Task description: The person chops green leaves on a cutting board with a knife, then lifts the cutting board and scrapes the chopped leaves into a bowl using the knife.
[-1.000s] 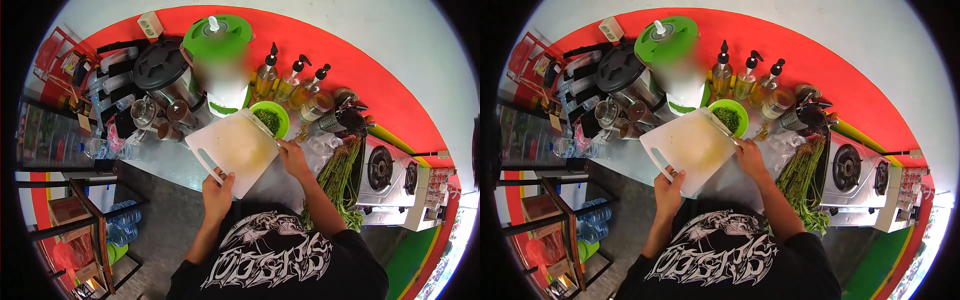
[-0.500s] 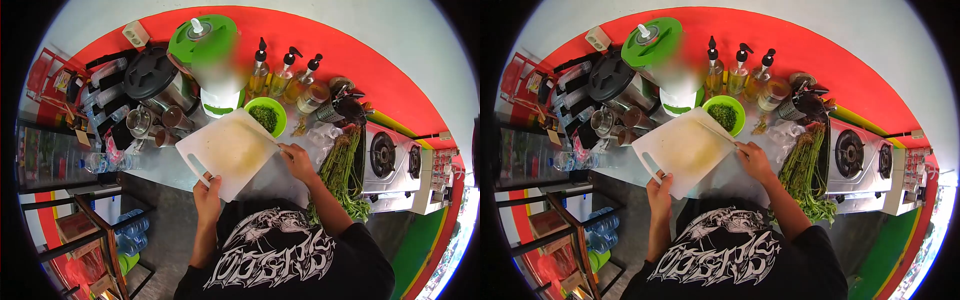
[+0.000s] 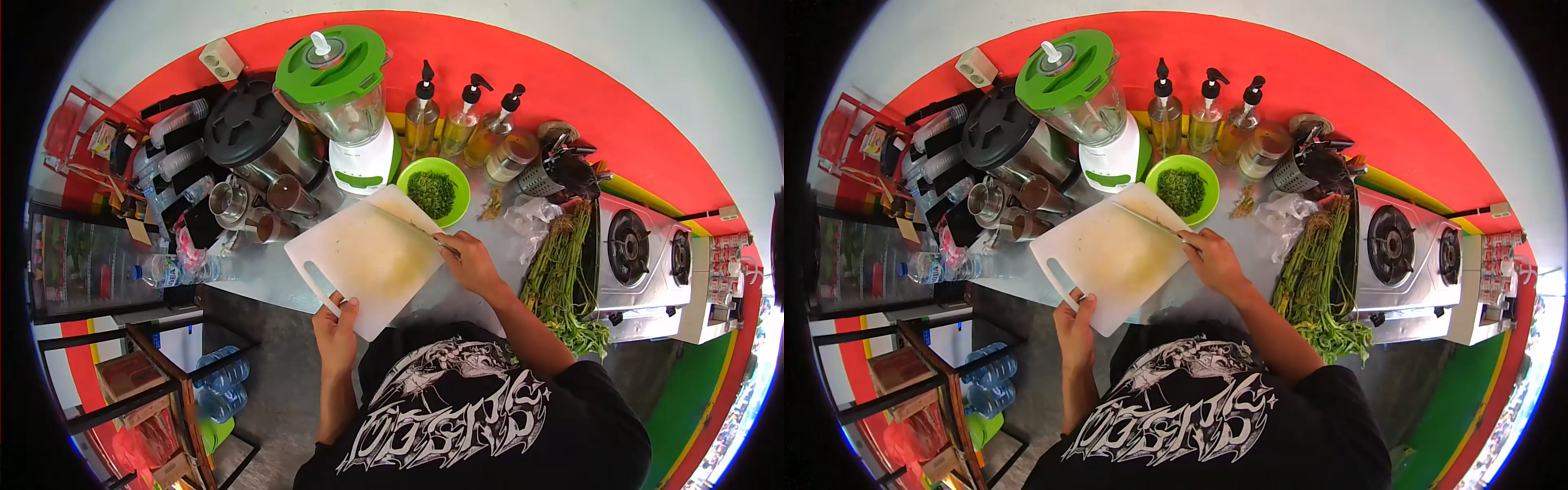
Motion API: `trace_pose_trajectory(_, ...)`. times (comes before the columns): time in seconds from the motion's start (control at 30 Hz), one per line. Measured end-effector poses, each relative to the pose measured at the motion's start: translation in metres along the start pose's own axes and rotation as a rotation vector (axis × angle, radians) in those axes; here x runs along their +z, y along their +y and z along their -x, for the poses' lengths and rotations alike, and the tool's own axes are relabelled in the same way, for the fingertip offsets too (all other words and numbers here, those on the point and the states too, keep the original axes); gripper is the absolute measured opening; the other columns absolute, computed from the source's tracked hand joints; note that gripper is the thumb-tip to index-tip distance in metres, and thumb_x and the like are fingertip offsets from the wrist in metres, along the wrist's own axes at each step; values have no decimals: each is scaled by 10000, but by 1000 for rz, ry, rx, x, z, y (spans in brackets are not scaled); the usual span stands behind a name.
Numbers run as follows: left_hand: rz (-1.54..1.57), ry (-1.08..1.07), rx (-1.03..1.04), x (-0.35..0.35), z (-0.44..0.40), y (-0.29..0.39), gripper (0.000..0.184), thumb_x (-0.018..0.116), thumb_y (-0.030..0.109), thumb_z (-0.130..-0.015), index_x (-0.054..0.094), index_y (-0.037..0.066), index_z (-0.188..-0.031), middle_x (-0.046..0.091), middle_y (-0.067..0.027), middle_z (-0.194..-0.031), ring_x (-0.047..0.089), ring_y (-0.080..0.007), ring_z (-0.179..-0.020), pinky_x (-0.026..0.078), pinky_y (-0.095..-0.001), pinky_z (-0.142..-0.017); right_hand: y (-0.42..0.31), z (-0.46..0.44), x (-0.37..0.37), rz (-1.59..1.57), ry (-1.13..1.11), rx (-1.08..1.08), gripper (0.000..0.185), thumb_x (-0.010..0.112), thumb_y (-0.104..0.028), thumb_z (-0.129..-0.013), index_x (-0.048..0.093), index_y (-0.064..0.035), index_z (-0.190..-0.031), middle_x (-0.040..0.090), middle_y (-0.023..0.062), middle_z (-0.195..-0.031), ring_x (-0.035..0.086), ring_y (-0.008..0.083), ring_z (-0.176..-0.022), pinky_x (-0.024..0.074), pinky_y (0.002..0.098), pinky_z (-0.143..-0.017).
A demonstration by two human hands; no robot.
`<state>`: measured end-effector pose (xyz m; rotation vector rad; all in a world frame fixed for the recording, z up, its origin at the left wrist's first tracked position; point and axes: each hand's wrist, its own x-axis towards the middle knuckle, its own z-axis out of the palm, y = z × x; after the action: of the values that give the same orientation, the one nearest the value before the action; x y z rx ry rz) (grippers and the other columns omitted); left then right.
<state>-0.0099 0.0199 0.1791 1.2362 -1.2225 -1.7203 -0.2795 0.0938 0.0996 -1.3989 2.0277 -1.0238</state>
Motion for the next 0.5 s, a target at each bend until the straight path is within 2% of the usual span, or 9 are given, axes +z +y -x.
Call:
trace_pose_trajectory(0.17,-26,-11,11,-5,2,-1,334,580,103,-971,614,-83,-1247,706,-52,-907,585,-57,-772,447,-214,-719,27,-15,-1,10,88,100,287,642,-128,-901,693,-50,-1173,624,192,-845,631,349,-763,503,433,-717)
trace_pose_trajectory(0.27,22,-27,21,-2,4,6,340,577,101,-971,607,-82,-1256,707,-50,-905,586,-56,-770,445,-210,-716,15,-16,-10,52,192,114,277,650,-123,-899,703,-48,-1161,629,188,-840,635,333,-750,504,411,-702)
trace_pose_trajectory(0.37,4,4,33,3,3,5,340,582,96,-969,606,-85,-1256,709,-53,-908,587,-58,-775,445,-211,-718,-1,-6,-14,-53,157,36,280,657,-101,-891,704,-50,-1162,627,175,-840,631,325,-738,501,395,-691)
trace_pose_trajectory(0.5,-19,-8,37,4,0,4,344,589,84,-962,602,-89,-1259,702,-48,-878,569,-55,-749,435,-211,-699,11,-4,-6,-23,149,24,286,666,-90,-878,708,-57,-1159,629,164,-865,634,322,-758,505,393,-695)
